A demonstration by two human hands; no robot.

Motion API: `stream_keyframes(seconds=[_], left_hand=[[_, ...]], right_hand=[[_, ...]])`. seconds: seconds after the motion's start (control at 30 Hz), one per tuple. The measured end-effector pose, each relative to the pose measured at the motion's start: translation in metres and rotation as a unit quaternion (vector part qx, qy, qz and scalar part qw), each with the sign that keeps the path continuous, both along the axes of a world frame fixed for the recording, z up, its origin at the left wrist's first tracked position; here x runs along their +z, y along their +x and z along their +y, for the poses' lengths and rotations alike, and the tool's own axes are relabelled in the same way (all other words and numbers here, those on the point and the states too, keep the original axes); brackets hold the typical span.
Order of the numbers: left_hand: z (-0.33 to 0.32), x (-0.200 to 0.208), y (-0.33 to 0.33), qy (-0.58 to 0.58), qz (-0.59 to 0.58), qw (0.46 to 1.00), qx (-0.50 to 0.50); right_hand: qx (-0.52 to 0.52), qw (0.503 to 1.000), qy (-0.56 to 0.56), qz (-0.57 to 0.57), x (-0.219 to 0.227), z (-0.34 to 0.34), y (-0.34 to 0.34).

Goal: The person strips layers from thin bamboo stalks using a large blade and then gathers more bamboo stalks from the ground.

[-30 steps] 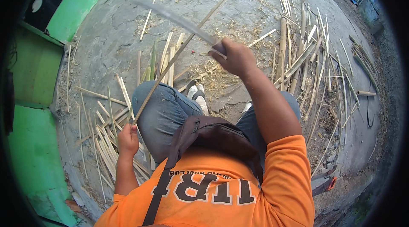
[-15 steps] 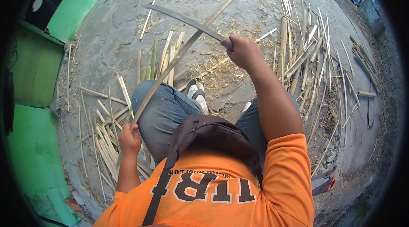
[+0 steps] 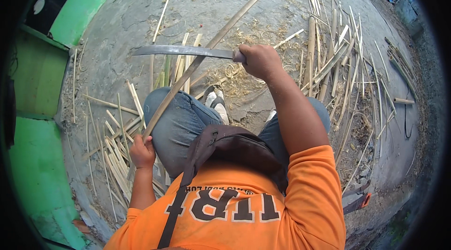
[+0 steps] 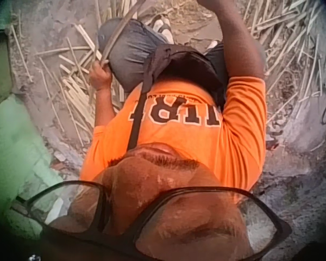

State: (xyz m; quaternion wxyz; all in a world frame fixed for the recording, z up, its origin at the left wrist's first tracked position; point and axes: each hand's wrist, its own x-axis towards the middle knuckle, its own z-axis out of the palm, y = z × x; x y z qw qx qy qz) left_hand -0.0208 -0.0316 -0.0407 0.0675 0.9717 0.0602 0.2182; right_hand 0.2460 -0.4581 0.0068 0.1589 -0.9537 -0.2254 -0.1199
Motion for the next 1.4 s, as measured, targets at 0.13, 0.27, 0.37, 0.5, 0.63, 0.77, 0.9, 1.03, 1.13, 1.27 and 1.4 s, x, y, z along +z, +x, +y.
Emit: stream_keyframes(seconds=[0.13, 0.27, 0.37, 0.5, 0.63, 0.77, 0.9, 1.03, 1.13, 1.27, 1.4], left_hand=[[0.001, -0.001, -0.002, -0.007, 0.017, 1.0, 0.006], [0.0, 0.004, -0.003, -0.004, 0.01, 1.0, 0.007], [0.002, 0.008, -0.006, -0.015, 0.044, 0.999, 0.013], [0.002, 0.006, -0.005, -0.02, 0.039, 0.999, 0.013], [0.004, 0.004, -0.002, 0.003, 0.01, 1.0, 0.011], [0.004, 0.005, -0.002, 0.011, 0.023, 1.0, 0.014], [0.004, 0.01, -0.003, -0.008, 0.04, 0.999, 0.005], [0.008, 0.01, 0.001, -0.03, 0.047, 0.998, -0.009], [0.014, 0.003, -0.001, -0.035, 0.036, 0.999, -0.018], [0.016, -0.001, 0.003, -0.012, 0.035, 0.999, -0.012], [0.017, 0.004, 0.001, 0.007, 0.044, 0.999, -0.005]], right_hand=[[-0.017, 0.999, 0.017, -0.023, 0.002, 0.002, 0.003], [-0.04, 0.997, 0.059, -0.039, -0.005, -0.008, 0.006], [-0.071, 0.996, 0.048, -0.018, -0.005, -0.01, 0.004], [-0.087, 0.994, 0.057, -0.02, -0.006, -0.015, 0.009], [-0.145, 0.985, 0.084, 0.032, -0.005, -0.025, 0.013], [-0.16, 0.984, 0.077, 0.018, 0.0, -0.024, 0.009], [-0.091, 0.989, 0.117, 0.005, 0.008, -0.003, -0.004], [0.01, 0.997, 0.005, -0.072, 0.003, 0.01, -0.011], [-0.057, 0.996, 0.067, -0.024, 0.006, -0.006, 0.005], [-0.179, 0.979, 0.092, 0.007, 0.0, -0.035, 0.017], [-0.185, 0.982, 0.043, 0.015, -0.002, -0.027, 0.011]])
